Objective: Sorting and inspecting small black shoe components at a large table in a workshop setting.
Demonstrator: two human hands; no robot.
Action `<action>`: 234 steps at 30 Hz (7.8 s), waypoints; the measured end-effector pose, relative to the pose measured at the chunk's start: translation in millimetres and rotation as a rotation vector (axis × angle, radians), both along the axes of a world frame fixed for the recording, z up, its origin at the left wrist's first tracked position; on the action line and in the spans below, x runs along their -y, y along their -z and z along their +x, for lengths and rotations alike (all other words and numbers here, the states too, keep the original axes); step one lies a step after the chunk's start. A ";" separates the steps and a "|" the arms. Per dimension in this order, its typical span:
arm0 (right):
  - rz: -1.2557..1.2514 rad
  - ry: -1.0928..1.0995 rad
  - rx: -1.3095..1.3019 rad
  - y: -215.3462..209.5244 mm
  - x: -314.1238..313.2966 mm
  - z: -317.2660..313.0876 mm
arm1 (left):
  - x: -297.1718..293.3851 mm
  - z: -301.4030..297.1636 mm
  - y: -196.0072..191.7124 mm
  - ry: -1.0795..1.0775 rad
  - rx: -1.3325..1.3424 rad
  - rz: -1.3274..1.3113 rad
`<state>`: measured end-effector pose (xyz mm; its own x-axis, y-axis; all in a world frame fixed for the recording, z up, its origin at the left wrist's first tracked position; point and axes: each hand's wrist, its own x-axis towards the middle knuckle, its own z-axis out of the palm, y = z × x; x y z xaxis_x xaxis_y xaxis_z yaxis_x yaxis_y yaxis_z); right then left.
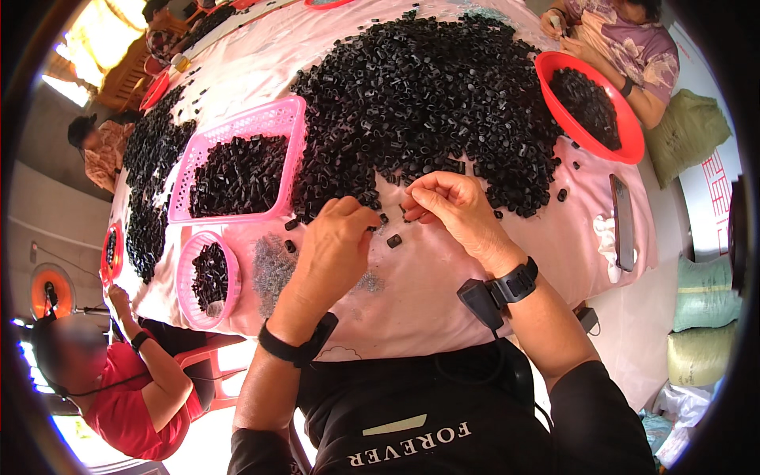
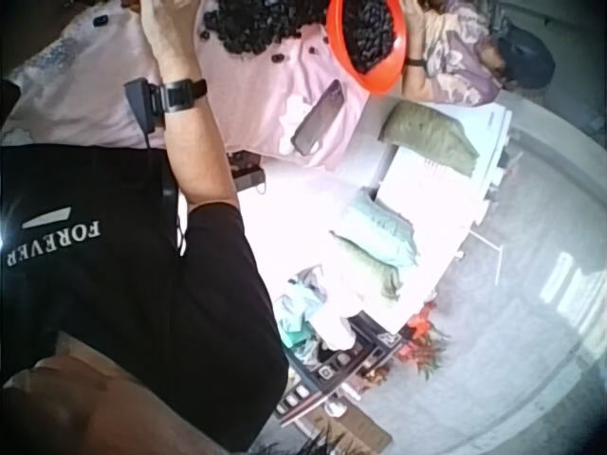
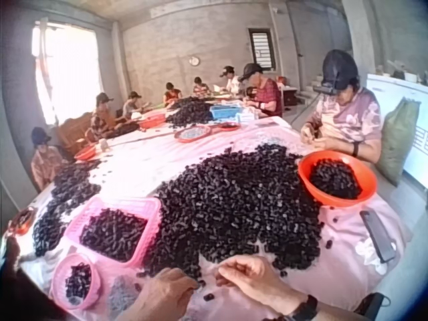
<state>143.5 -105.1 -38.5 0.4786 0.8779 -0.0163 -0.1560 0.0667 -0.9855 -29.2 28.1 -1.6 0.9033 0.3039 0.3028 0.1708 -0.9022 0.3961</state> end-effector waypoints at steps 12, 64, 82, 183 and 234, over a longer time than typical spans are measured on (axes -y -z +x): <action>0.008 0.009 -0.011 -3.2 0.5 -0.5 | 11.1 4.7 9.2 -0.072 -0.064 0.026; 0.024 -0.069 0.065 6.1 -5.3 -2.1 | -6.7 -8.6 -0.8 -0.164 -0.010 -0.112; 0.018 -0.039 0.016 0.3 -0.5 -0.2 | 14.9 -26.9 -10.4 -0.008 -0.312 -0.108; 0.036 -0.068 -0.051 -5.0 2.4 1.2 | 11.9 45.3 -26.5 0.040 0.284 -0.227; 0.060 0.105 0.140 6.9 -0.4 2.3 | 11.0 26.7 11.1 -0.039 -0.116 0.176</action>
